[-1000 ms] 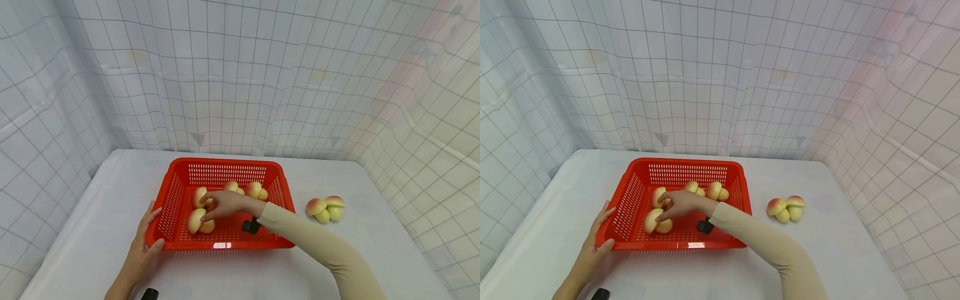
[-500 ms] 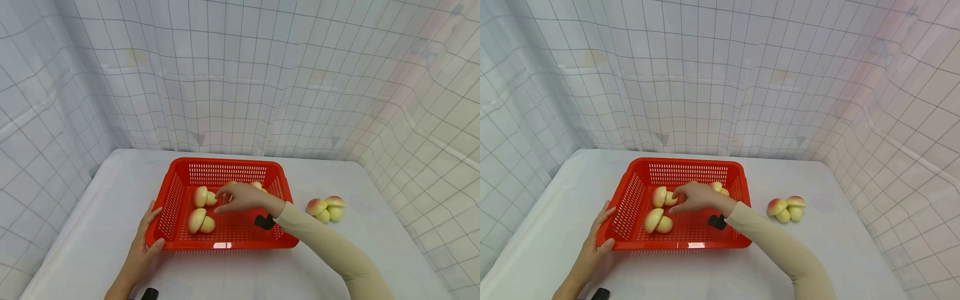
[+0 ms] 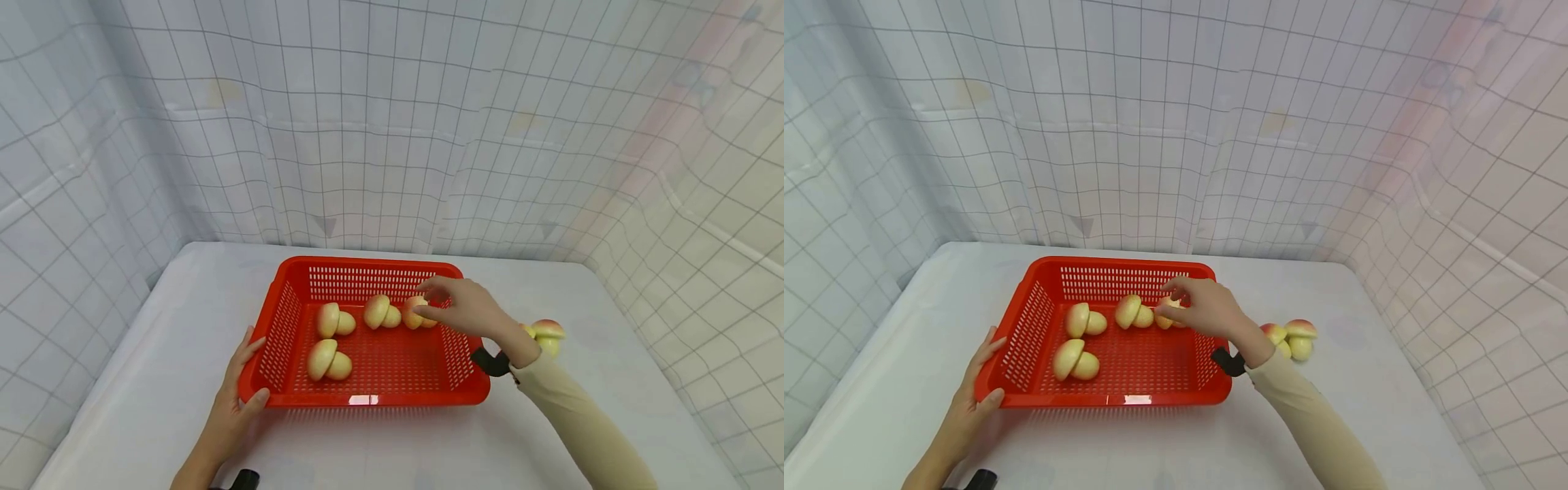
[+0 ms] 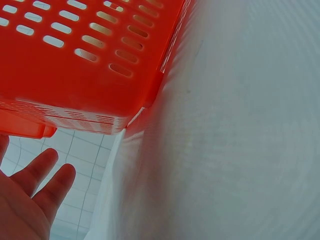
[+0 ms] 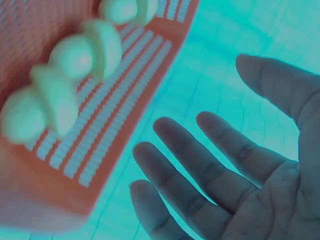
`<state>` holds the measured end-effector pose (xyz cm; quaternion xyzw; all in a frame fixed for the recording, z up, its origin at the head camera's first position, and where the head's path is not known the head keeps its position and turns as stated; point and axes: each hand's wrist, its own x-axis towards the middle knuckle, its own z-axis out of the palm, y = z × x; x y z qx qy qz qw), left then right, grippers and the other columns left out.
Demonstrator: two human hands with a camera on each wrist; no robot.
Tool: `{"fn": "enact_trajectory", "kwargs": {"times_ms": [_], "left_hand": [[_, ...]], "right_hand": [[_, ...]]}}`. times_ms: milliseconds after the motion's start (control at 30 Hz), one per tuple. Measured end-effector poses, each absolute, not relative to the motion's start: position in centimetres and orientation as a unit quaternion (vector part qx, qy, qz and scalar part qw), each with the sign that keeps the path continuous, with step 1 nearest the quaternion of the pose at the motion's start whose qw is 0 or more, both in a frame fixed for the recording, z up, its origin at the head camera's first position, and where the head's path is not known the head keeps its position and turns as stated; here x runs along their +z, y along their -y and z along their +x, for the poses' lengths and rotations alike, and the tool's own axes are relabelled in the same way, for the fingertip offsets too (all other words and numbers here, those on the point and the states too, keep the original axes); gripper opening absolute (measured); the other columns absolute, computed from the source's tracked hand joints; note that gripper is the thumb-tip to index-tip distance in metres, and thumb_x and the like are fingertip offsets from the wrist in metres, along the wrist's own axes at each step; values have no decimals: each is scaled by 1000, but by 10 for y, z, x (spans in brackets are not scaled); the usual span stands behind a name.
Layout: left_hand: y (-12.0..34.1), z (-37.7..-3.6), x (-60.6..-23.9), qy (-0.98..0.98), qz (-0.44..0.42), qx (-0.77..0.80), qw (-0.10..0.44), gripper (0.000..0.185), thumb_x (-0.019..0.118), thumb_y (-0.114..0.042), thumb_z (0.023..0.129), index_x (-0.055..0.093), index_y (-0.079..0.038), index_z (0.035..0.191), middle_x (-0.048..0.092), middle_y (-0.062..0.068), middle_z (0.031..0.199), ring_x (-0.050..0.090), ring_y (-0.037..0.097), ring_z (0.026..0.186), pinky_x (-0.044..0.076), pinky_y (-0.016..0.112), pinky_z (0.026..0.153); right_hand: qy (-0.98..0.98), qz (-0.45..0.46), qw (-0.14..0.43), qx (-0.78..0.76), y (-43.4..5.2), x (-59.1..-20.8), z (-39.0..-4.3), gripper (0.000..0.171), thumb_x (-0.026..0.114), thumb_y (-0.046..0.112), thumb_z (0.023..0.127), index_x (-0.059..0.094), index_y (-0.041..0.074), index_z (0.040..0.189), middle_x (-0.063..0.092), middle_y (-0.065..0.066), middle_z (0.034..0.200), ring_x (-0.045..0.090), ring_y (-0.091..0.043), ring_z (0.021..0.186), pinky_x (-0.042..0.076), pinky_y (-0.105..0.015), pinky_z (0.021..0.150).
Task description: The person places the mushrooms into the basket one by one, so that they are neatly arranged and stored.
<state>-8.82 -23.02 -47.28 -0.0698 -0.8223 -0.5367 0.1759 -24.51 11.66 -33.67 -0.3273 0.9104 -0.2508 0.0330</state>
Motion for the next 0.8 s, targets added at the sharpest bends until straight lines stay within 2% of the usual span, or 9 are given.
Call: {"fn": "enact_trajectory", "kwargs": {"times_ms": [333, 533, 633, 800], "left_hand": [[230, -88, -473, 818, -69, -543, 178, 71, 57, -5, 85, 29, -17, 148, 9, 0, 158, 20, 5, 136, 37, 13, 88], [230, -89, -473, 816, -80, -541, 186, 71, 57, -4, 84, 29, -16, 148, 9, 1, 158, 20, 6, 136, 37, 13, 89], [230, -88, -474, 816, -79, -543, 184, 71, 57, -4, 84, 29, -16, 148, 9, -1, 158, 20, 5, 136, 37, 13, 89], [230, -88, -475, 815, -75, -545, 181, 70, 57, -5, 84, 30, -16, 148, 9, 0, 158, 20, 6, 136, 37, 13, 88]], "right_hand": [[-937, -214, -45, -272, -188, -342, -245, 46, 62, 46, 88, 62, 13, 120, 67, -5, 106, 61, -26, 98, 49, -46, 77], [-945, -150, -71, -283, -232, -348, -249, 54, 57, 49, 90, 55, 9, 127, 66, -12, 110, 60, -31, 101, 45, -51, 80], [-953, -119, -68, -269, -254, -354, -252, 61, 54, 52, 91, 51, 7, 131, 64, -17, 114, 59, -34, 101, 45, -51, 78], [-969, -70, -54, -231, -284, -368, -251, 67, 50, 56, 91, 47, 4, 133, 61, -24, 116, 60, -38, 99, 46, -46, 66]]}}
